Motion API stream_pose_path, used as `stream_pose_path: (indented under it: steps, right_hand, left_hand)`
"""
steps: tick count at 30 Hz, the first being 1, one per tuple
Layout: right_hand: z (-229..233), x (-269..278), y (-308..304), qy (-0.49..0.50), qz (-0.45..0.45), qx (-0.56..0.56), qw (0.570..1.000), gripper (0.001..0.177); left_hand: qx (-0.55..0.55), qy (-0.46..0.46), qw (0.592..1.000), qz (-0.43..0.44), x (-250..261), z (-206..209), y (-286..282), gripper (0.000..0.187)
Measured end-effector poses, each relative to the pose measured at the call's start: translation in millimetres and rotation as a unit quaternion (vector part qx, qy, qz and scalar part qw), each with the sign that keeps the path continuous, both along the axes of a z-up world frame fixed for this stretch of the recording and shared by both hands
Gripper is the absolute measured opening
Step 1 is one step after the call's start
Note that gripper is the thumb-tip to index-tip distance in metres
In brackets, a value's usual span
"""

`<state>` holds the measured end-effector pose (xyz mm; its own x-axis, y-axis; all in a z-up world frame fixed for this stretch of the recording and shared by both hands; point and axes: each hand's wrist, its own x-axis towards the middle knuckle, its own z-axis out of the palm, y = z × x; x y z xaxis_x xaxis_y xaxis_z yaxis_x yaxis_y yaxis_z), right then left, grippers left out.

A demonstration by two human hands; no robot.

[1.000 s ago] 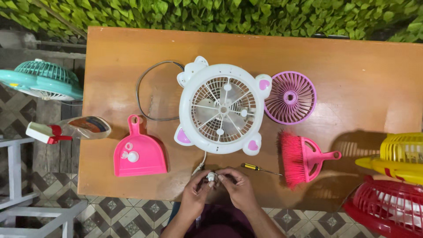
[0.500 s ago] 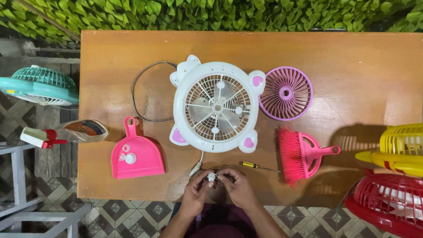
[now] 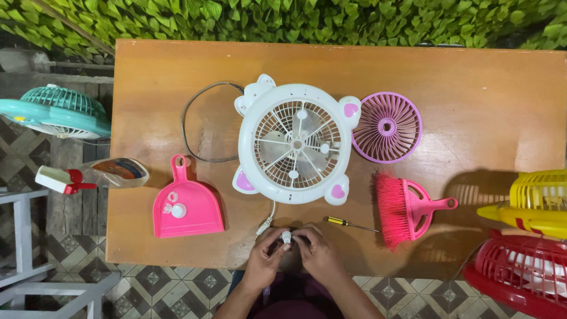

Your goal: The person disassembles a small white bear-shaped electric fan, cleans the pink front grille with a brush, and reassembles the fan by securing the grille and center cap. The person then places the fan on a wooden stool.

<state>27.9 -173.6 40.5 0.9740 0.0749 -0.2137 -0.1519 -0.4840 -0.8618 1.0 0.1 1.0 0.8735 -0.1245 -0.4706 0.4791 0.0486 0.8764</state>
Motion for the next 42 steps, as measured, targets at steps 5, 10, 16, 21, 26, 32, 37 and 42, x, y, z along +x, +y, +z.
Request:
stream_pose_path:
  steps: [5,10,16,21,26,32,37,42]
  right_hand:
    - [5,-5,-1,-0.152,0.105,-0.144,0.972,0.020]
    - [6,-10,-2,-0.209,0.129,-0.192,0.950,0.026]
    - [11,-9,-2,-0.200,0.153,-0.217,0.943,0.034]
    - [22,0,-10,-0.179,0.218,-0.250,0.926,0.040]
    - [21,10,-18,-0.142,0.240,-0.228,0.933,0.023]
    - [-9,5,-18,-0.081,0.140,-0.040,0.986,0.012]
    - [-43,-7,-13,0.318,-0.053,0.248,0.914,0.006]
    - [-59,-13,-7,0.318,-0.115,0.335,0.879,0.006]
  left_hand:
    - [0.086,-0.087,0.992,-0.035,5,6,2,0.035]
    - [0.092,-0.089,0.991,-0.033,7,9,2,0.035]
    - [0.088,-0.104,0.990,-0.038,8,8,2,0.036]
    - [0.089,-0.114,0.988,-0.049,11,10,3,0.034]
    - [0.047,-0.093,0.992,-0.075,12,15,6,0.032]
    - [0.016,-0.085,0.993,-0.074,10,12,11,0.032]
    - [-0.010,-0.039,0.996,-0.074,9,7,12,0.035]
    - [-0.021,-0.029,0.997,-0.066,10,7,14,0.034]
